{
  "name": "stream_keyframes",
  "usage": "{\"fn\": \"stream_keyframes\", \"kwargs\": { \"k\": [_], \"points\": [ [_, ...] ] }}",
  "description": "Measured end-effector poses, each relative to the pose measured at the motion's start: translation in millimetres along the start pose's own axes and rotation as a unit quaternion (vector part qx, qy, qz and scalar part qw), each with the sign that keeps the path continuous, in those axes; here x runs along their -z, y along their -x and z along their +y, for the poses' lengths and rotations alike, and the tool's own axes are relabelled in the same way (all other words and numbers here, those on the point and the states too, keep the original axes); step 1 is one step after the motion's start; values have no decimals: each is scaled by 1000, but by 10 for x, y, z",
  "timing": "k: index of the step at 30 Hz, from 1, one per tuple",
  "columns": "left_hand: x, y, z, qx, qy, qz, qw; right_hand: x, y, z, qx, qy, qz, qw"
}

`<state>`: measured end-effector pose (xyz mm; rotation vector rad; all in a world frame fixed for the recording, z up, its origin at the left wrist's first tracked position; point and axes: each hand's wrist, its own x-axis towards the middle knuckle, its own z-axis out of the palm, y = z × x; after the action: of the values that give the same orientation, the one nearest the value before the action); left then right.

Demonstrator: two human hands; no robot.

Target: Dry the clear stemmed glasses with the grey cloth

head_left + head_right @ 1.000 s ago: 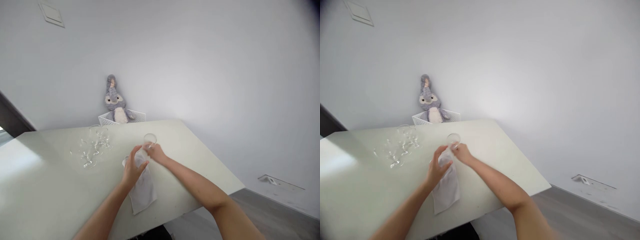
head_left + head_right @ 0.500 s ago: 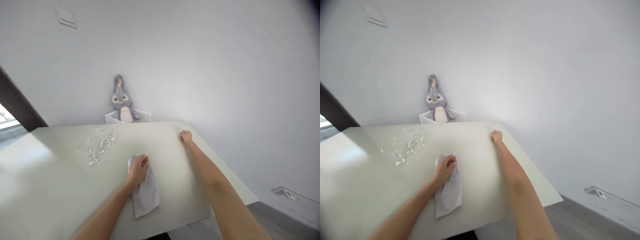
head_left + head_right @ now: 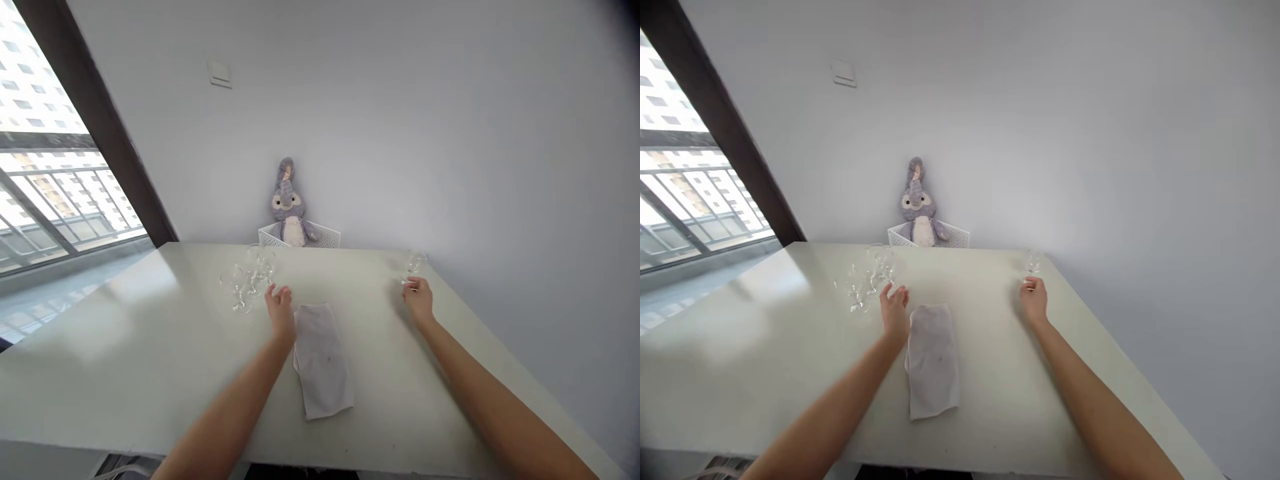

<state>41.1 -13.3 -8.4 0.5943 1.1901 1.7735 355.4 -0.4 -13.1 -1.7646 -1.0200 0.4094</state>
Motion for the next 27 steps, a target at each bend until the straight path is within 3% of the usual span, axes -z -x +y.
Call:
{"fn": "stream_keyframes", "kwargs": {
  "k": [2, 4, 5, 9, 12, 16, 18, 20, 23, 25, 27],
  "points": [
    [-85, -227, 57, 39, 37, 20, 998, -113, 322, -158, 40, -17, -55, 998],
    [-168, -418, 88, 55, 61, 19, 996, -265, 720, -362, 118, -38, -158, 980],
    [-201, -490, 95, 62, 73, 17, 995, -342, 933, -465, 168, -37, -213, 962],
    [-255, -620, 91, 66, 121, 11, 990, -581, 1668, -738, 361, 54, -328, 871],
    [-240, -643, 73, 56, 151, -2, 987, -669, 1925, -751, 394, 187, -349, 829],
    [-238, -683, 75, 58, 181, -27, 981, -703, 1932, -692, 388, 306, -311, 812],
    [-255, -696, 94, 66, 191, -38, 979, -704, 1872, -663, 386, 318, -314, 807],
    [-278, -690, 115, 91, 207, -49, 973, -705, 1792, -624, 370, 299, -317, 820],
    [-311, -621, 127, 144, 233, -65, 960, -715, 1621, -535, 295, 172, -314, 886],
    [-325, -524, 108, 167, 237, -78, 954, -715, 1467, -467, 187, 1, -311, 932],
    [-329, -389, 68, 170, 229, -107, 953, -691, 1295, -412, 49, -204, -289, 934]
  ]
}}
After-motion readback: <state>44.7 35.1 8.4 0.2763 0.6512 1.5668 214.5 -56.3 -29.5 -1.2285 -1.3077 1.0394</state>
